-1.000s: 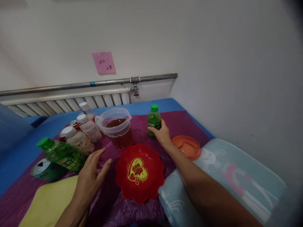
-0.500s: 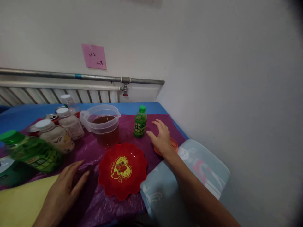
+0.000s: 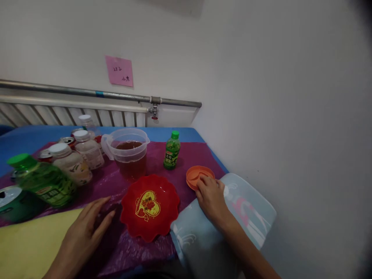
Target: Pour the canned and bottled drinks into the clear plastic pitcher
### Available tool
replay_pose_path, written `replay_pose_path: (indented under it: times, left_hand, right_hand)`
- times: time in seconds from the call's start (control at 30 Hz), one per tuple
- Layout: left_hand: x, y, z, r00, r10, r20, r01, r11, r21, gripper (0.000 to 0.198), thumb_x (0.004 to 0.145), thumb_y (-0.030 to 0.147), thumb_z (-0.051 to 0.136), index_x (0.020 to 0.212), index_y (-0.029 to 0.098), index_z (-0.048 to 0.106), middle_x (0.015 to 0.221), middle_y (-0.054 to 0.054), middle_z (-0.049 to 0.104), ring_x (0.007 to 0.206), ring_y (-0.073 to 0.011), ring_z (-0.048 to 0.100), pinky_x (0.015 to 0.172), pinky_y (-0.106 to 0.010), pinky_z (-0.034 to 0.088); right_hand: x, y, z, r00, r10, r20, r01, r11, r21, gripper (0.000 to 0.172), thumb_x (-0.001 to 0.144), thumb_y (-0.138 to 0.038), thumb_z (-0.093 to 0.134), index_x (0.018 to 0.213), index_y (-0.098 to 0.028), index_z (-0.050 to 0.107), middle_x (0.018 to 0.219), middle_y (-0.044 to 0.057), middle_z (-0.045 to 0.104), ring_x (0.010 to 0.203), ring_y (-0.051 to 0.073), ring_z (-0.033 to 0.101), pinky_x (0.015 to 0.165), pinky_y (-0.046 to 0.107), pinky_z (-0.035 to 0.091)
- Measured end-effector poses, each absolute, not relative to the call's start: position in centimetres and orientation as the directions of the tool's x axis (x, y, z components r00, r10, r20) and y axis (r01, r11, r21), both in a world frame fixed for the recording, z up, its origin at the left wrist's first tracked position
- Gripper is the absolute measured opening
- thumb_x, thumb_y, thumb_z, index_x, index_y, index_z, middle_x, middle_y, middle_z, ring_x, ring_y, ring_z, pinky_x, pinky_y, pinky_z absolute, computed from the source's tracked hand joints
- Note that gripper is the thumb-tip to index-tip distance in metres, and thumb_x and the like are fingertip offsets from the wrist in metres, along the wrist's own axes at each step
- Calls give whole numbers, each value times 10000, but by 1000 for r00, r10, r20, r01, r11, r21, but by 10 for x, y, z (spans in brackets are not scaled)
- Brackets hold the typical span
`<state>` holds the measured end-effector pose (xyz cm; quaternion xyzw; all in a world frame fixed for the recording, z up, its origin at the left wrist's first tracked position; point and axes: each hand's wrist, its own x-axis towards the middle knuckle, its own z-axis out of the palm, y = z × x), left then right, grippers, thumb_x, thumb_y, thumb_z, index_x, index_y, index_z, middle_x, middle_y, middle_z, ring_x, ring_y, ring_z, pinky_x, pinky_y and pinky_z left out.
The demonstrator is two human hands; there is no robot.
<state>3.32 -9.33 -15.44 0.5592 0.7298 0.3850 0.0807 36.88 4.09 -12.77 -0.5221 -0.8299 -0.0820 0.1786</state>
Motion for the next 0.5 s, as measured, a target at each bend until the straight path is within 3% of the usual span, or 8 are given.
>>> replay_pose_path:
  times: [0.13, 0.27, 0.37, 0.5]
  left_hand:
    - [50, -93, -132, -405, 901, 155, 553, 107, 826, 524, 709, 630, 613, 1066, 252, 674, 1031, -67, 714, 899, -266, 676, 757, -376, 565]
    - [74, -86, -100, -304, 949, -87, 113, 126, 985, 516, 734, 582, 661, 1108, 225, 665, 1121, -85, 697, 1039, -261, 642, 845, -355, 548]
    - [86, -80, -82, -187, 966, -179, -251, 129, 959, 456, 767, 497, 693, 1121, 213, 650, 1115, -88, 696, 998, -236, 657, 841, -340, 544]
    - [80, -79, -68, -227, 950, -213, -433, 97, 896, 315, 729, 356, 768, 984, 189, 689, 1012, -69, 719, 871, -180, 677, 774, -274, 544]
  right_hand:
    - [349, 16, -105, -462, 698, 546, 749, 638, -182, 64, 872, -193, 536, 850, -223, 588, 1151, 104, 640, 1048, 257, 573, 896, 460, 375]
    - [318, -7, -81, -548, 517, 657, 508, 830, -229, 60, 881, -199, 548, 916, -239, 577, 1190, 106, 617, 1116, 253, 559, 955, 463, 392]
    - [297, -17, -74, -640, 390, 662, 370, 912, -179, 144, 845, -115, 550, 931, -226, 585, 1226, 114, 598, 1172, 263, 535, 1024, 495, 368]
    - [279, -18, -70, -686, 294, 666, 263, 953, -149, 215, 818, -93, 575, 991, -221, 586, 1260, 120, 582, 1221, 281, 512, 1043, 512, 386]
